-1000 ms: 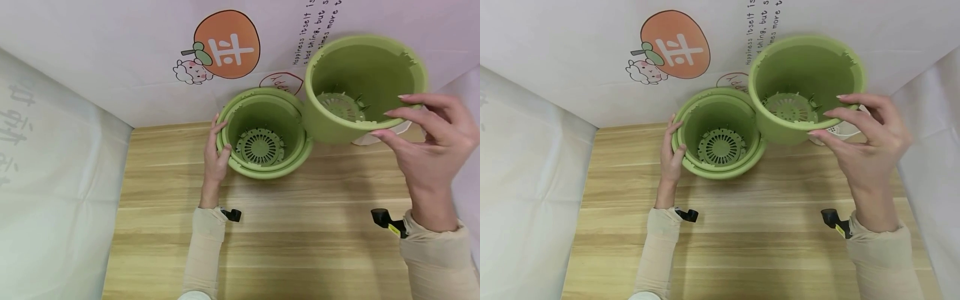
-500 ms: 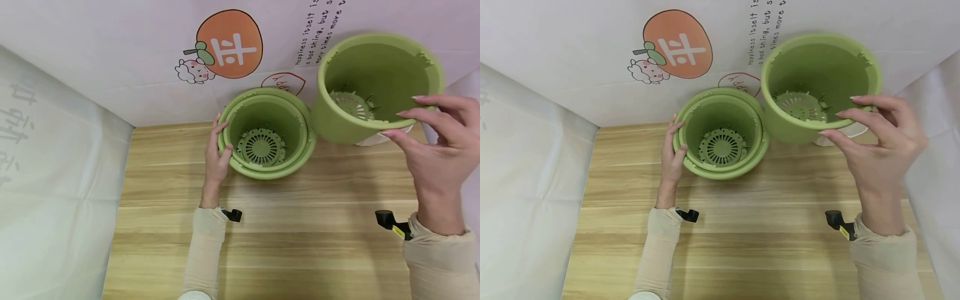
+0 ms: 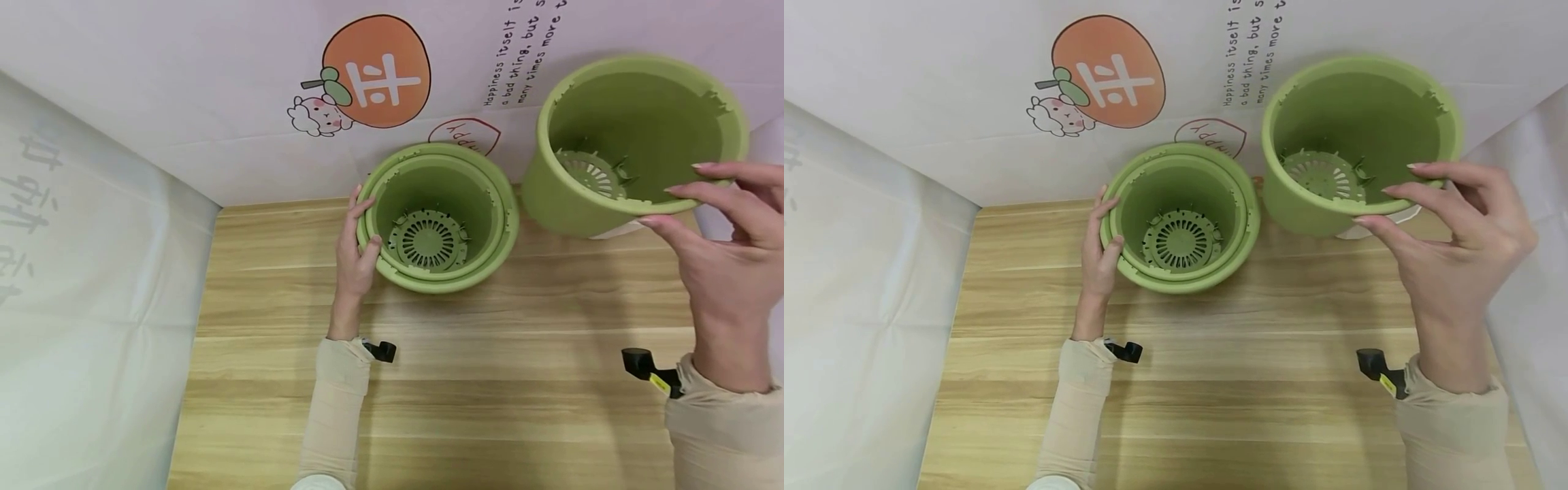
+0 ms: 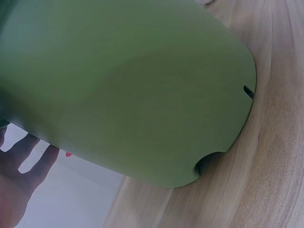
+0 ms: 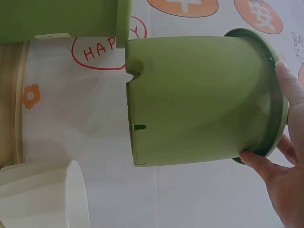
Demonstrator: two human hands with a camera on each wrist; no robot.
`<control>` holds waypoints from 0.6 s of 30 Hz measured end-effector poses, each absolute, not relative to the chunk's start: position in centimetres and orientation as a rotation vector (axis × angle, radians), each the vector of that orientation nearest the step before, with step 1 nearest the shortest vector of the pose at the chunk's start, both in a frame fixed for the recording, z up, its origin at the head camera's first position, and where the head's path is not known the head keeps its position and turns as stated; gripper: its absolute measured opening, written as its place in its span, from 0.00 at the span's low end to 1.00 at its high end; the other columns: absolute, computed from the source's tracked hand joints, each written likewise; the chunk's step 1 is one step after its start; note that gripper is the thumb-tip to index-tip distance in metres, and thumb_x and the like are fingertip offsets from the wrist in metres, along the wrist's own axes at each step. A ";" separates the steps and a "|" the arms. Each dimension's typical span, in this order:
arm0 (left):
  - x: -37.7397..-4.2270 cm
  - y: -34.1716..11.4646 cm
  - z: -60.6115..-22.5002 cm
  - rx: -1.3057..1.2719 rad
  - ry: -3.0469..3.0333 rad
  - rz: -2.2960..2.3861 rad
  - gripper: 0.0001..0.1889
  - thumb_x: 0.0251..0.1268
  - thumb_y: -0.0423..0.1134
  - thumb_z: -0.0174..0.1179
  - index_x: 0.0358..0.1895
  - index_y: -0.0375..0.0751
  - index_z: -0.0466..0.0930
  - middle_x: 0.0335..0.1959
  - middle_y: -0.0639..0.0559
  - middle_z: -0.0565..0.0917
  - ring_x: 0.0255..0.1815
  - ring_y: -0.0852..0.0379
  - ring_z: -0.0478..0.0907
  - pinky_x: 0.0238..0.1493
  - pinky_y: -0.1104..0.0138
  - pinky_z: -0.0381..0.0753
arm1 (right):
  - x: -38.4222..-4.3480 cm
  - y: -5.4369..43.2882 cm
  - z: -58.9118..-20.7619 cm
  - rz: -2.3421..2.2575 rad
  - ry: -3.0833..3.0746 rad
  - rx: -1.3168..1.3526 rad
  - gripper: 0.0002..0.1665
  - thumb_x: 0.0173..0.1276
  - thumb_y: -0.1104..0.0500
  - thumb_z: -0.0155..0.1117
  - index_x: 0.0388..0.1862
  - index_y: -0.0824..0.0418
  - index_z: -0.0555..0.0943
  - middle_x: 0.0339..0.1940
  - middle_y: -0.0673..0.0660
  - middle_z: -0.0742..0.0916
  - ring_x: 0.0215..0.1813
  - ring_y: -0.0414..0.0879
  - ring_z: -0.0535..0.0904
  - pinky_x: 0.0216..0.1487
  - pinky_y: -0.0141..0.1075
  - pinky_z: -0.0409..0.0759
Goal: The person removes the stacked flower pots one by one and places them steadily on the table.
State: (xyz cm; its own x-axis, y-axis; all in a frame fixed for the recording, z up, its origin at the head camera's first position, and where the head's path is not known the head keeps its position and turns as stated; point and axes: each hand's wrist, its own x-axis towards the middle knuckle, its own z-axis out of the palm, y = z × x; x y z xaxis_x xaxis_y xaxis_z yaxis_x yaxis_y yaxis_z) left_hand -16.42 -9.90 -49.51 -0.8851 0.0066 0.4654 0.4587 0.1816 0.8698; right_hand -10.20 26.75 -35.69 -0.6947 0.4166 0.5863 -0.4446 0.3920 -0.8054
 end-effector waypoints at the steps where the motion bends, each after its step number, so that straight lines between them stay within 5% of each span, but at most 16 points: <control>1: -16.3 -9.8 -49.2 -0.441 -2.104 -1.749 0.32 0.51 0.30 0.48 0.65 0.28 0.69 0.78 0.43 0.57 0.77 0.47 0.57 0.67 0.57 0.72 | -10.1 26.8 -35.8 1.398 -1.883 0.020 0.26 0.39 0.59 0.87 0.31 0.77 0.86 0.49 0.59 0.84 0.57 0.49 0.75 0.64 0.35 0.73; 7: -15.2 -9.3 -46.5 -0.435 -2.112 -1.783 0.30 0.50 0.24 0.47 0.63 0.19 0.67 0.76 0.32 0.57 0.77 0.39 0.57 0.67 0.57 0.73 | -9.7 27.1 -36.1 1.404 -1.928 -0.002 0.24 0.42 0.63 0.85 0.33 0.78 0.85 0.50 0.57 0.83 0.59 0.50 0.74 0.61 0.31 0.74; 18: -15.0 -9.4 -46.0 -0.415 -2.123 -1.800 0.30 0.51 0.25 0.47 0.63 0.19 0.67 0.77 0.33 0.56 0.77 0.41 0.57 0.63 0.61 0.76 | -9.8 27.1 -36.9 1.448 -1.843 0.017 0.25 0.37 0.62 0.87 0.29 0.78 0.86 0.47 0.59 0.84 0.55 0.49 0.77 0.60 0.31 0.75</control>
State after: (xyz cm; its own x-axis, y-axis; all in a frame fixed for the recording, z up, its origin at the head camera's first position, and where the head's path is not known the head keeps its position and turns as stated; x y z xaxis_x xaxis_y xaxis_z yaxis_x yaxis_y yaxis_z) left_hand -15.01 -9.40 -46.04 -0.9045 0.0106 0.4264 0.4224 0.1614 0.8919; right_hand -9.83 27.13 -36.93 -0.6983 0.4327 0.5703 -0.4516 0.3519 -0.8199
